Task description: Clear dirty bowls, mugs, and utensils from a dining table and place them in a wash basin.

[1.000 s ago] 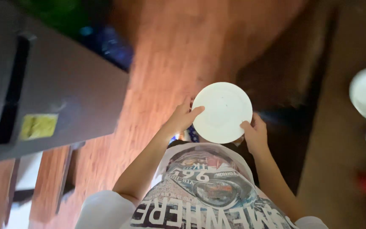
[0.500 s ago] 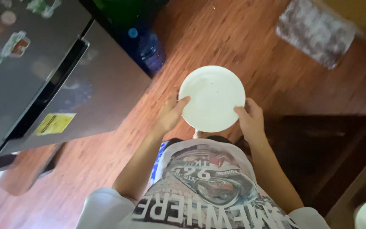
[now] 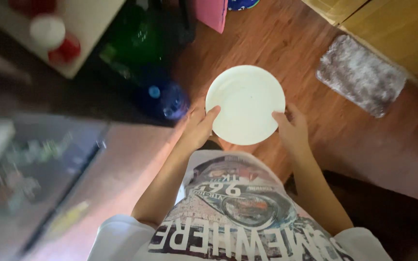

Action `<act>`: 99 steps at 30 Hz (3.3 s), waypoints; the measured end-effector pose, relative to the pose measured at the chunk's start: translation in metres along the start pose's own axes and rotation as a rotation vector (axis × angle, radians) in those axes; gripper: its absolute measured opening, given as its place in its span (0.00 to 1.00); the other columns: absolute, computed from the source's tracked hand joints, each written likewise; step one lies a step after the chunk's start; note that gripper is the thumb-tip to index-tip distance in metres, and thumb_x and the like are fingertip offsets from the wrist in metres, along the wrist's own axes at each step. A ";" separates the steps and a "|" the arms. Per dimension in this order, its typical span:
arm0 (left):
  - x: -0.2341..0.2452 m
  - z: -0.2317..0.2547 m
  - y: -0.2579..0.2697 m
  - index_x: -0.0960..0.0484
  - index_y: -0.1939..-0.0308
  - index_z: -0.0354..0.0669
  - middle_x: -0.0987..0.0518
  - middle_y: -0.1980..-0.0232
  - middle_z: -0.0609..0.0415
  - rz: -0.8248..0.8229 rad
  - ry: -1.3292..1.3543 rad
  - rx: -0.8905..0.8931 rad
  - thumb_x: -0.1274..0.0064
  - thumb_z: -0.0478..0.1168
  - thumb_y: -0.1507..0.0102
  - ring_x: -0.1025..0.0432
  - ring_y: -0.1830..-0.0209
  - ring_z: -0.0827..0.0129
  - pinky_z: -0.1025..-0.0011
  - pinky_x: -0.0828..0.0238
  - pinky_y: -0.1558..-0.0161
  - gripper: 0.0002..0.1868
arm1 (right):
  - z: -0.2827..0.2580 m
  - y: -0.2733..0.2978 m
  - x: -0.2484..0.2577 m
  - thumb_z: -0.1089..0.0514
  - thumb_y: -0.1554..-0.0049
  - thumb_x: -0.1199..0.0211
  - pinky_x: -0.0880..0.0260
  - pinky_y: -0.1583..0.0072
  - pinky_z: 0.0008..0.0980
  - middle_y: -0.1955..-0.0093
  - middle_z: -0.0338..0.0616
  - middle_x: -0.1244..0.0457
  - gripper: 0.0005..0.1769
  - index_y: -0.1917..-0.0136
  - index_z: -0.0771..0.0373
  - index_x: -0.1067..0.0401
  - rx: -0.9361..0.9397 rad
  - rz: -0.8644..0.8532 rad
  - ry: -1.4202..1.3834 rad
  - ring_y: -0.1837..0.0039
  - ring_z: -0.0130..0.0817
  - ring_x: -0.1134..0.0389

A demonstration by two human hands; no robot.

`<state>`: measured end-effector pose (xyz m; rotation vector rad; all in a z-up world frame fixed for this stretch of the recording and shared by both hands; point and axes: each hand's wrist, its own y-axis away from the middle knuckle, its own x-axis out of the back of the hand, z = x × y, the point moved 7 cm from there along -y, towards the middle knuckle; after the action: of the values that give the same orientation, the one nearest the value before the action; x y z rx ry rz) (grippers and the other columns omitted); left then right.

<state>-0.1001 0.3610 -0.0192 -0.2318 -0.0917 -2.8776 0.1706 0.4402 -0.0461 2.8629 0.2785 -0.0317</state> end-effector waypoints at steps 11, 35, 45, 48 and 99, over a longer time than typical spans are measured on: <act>0.004 0.043 -0.217 0.34 0.28 0.38 0.24 0.34 0.42 -0.238 0.212 0.204 0.52 0.41 0.32 0.29 0.34 0.63 0.66 0.32 0.36 0.28 | -0.077 -0.155 -0.034 0.60 0.39 0.45 0.24 0.49 0.32 0.41 0.48 0.32 0.24 0.30 0.69 0.33 -0.048 0.194 0.021 0.46 0.32 0.28; -0.082 0.056 -0.520 0.34 0.28 0.37 0.20 0.38 0.42 -0.262 0.058 0.085 0.55 0.44 0.30 0.26 0.37 0.61 0.65 0.33 0.37 0.27 | -0.146 -0.448 0.045 0.62 0.39 0.44 0.25 0.52 0.30 0.47 0.44 0.31 0.19 0.35 0.71 0.30 -0.015 0.202 0.062 0.51 0.28 0.29; -0.086 0.069 -0.726 0.37 0.27 0.34 0.26 0.31 0.39 -0.356 0.122 0.030 0.58 0.42 0.29 0.32 0.31 0.59 0.66 0.38 0.32 0.28 | -0.185 -0.620 0.036 0.64 0.40 0.43 0.29 0.53 0.31 0.48 0.46 0.32 0.21 0.34 0.70 0.29 -0.011 0.345 0.103 0.52 0.29 0.31; -0.085 0.091 -0.804 0.35 0.27 0.34 0.25 0.33 0.40 -0.420 0.008 -0.002 0.59 0.41 0.29 0.30 0.32 0.60 0.66 0.37 0.33 0.27 | -0.223 -0.672 0.024 0.63 0.38 0.44 0.26 0.49 0.28 0.47 0.44 0.31 0.18 0.35 0.71 0.31 0.028 0.382 -0.009 0.49 0.27 0.29; -0.429 0.195 -1.450 0.28 0.36 0.37 0.20 0.38 0.46 -0.745 0.018 -0.440 0.58 0.31 0.24 0.23 0.39 0.59 0.66 0.29 0.37 0.13 | -0.419 -1.196 0.252 0.75 0.32 0.44 0.27 0.26 0.38 0.22 0.66 0.41 0.16 0.38 0.68 0.47 0.571 0.740 0.527 0.23 0.44 0.33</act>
<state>-0.0306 1.8828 0.0412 -0.3009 0.5856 -3.6058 0.1863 1.7294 0.0373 3.2658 -0.8338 0.9179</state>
